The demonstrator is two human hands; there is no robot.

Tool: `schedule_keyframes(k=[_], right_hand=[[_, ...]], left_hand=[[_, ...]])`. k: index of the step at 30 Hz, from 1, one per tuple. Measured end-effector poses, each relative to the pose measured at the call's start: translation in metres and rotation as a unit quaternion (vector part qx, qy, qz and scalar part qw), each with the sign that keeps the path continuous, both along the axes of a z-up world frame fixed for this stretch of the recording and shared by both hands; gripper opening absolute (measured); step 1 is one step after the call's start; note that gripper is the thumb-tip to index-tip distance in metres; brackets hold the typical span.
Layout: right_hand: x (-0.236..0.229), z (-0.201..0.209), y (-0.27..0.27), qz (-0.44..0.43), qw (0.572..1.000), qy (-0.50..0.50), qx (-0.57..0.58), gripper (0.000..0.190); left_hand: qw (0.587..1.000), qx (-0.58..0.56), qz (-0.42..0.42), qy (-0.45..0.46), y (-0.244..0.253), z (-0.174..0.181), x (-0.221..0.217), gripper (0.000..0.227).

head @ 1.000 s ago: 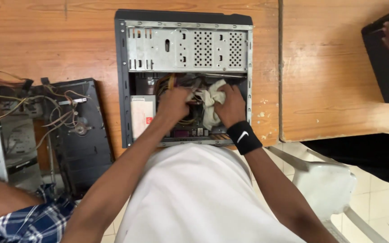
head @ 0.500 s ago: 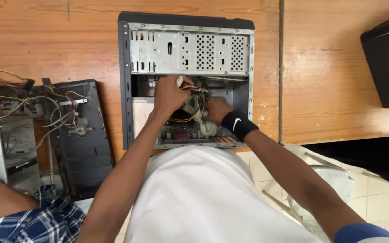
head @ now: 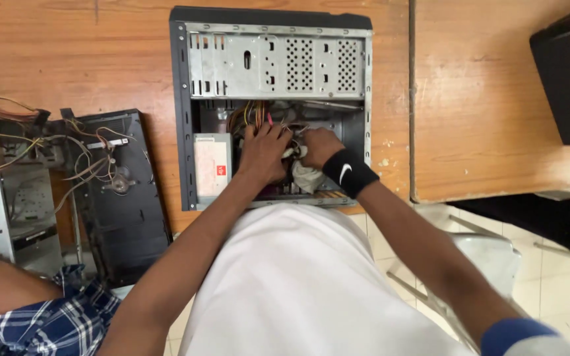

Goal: The person cleans the interior of an open desktop computer case using a cloth. They wipe various components, including the power supply unit and motherboard area, while handling and moving internal wires to access different surfaces.

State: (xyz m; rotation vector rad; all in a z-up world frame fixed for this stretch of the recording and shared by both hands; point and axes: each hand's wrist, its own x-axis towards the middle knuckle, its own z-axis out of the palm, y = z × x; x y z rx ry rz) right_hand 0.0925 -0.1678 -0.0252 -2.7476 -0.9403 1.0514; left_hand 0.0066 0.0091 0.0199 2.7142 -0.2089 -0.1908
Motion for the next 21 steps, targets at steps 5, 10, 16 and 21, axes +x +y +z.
schedule_keyframes(k=[5, 10, 16, 21], right_hand=[[-0.014, 0.094, -0.016, -0.020, 1.000, 0.014, 0.004, 0.042], [-0.020, 0.171, -0.011, -0.098, 0.989, 0.105, -0.027, 0.040], [-0.041, 0.093, -0.011, -0.008, 0.982, 0.164, 0.095, 0.051], [-0.046, 0.052, -0.026, -0.005, 0.983, 0.185, 0.019, 0.048]], left_hand=[[0.999, 0.005, -0.008, 0.054, -0.006, 0.005, -0.009, 0.075], [0.992, 0.112, -0.025, -0.044, -0.021, -0.064, -0.015, 0.063], [0.986, 0.144, -0.054, 0.061, -0.028, -0.053, -0.010, 0.058], [0.980, 0.156, -0.080, 0.093, -0.030, -0.046, -0.009, 0.065]])
